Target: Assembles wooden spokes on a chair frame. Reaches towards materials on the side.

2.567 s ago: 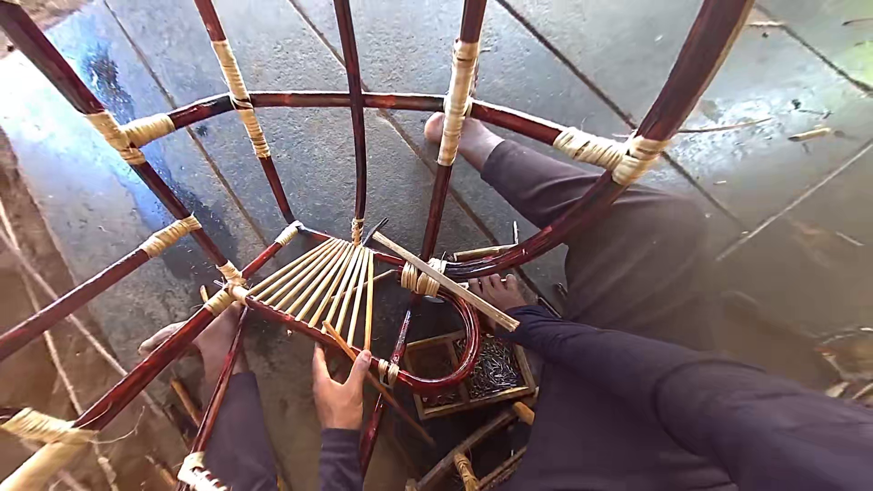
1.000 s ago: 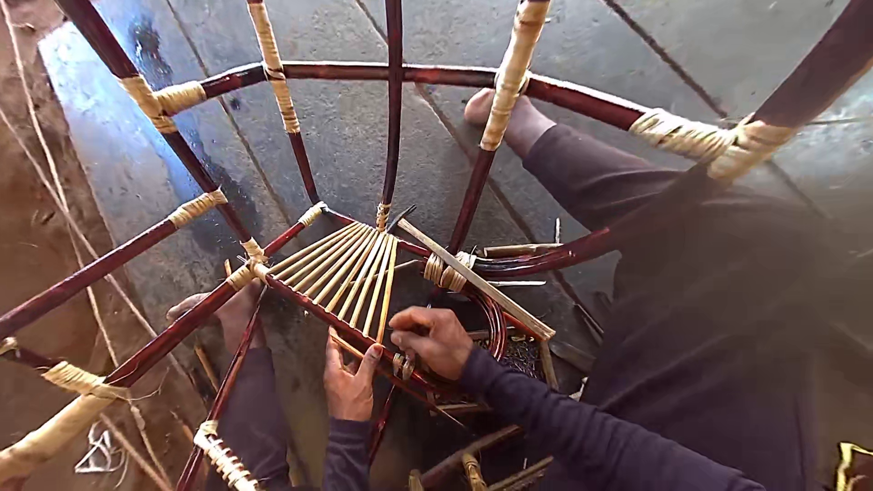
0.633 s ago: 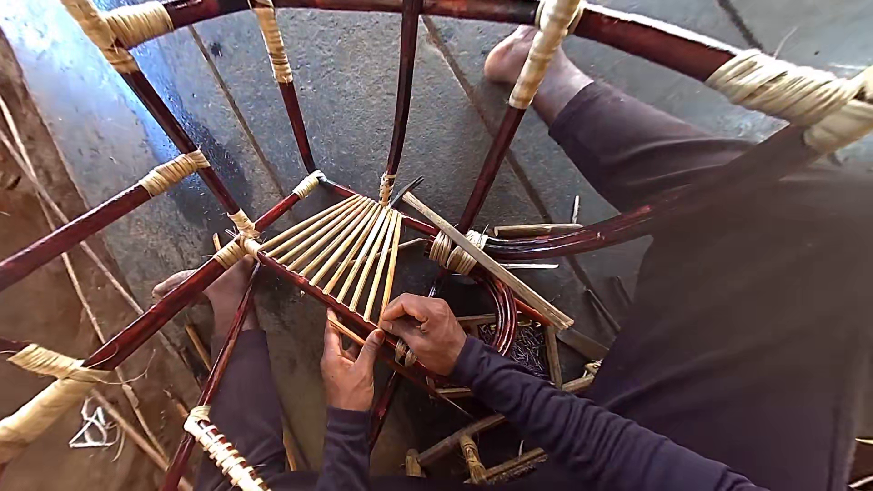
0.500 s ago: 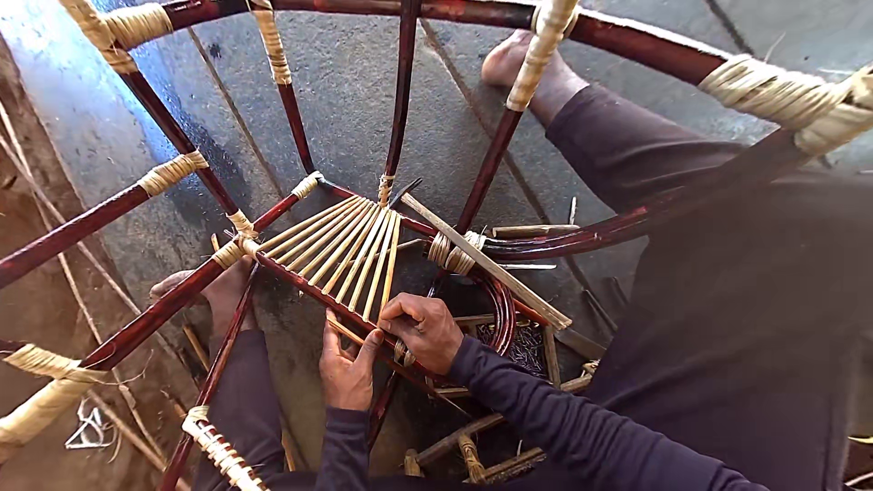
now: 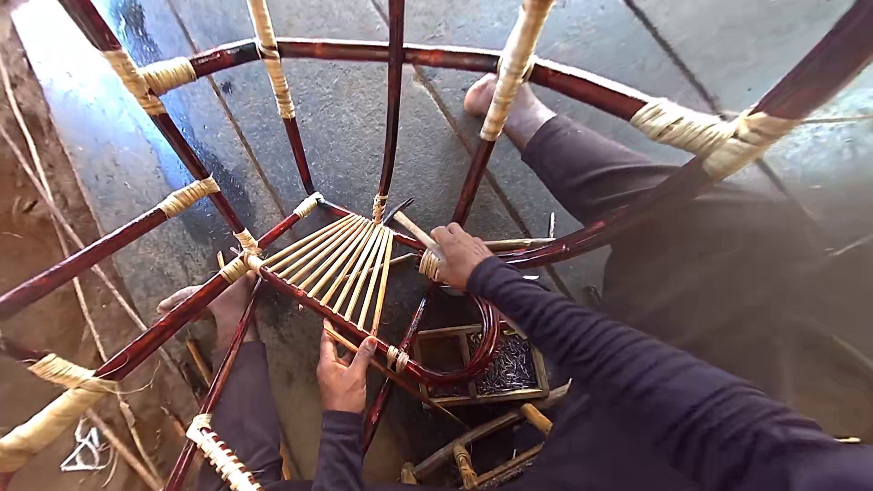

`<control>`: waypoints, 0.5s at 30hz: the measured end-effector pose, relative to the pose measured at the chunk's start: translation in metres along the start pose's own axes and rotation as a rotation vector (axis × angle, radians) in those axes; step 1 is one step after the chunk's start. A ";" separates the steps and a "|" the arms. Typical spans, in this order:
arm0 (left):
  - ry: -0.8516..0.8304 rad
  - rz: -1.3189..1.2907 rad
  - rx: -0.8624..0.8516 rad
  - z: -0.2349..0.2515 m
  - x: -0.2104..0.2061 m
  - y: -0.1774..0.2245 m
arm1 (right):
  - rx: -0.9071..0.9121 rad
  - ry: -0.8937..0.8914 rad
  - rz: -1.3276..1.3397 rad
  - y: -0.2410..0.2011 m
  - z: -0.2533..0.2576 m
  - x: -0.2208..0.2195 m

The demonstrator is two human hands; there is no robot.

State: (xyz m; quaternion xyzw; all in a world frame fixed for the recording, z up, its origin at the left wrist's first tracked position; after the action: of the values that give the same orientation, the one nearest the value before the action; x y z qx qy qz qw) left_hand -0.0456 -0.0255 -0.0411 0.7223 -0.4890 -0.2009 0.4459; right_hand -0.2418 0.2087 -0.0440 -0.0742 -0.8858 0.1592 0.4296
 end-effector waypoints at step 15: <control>-0.015 0.019 -0.032 -0.004 -0.007 0.004 | 0.292 0.238 0.397 0.027 -0.274 -0.049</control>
State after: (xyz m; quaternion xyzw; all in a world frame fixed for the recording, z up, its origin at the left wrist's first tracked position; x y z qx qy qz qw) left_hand -0.0483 -0.0182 -0.0366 0.7088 -0.4959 -0.2100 0.4555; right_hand 0.0037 0.2803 0.0697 -0.2018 -0.7648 0.3563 0.4974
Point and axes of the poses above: each hand's wrist, its own z-axis towards the middle knuckle, its own x-axis out of the back of the hand, y = z × x, the point moved 7 cm from there along z, towards the middle knuckle, and after that the axes turned 3 degrees about -z, right-handed, at the moved point
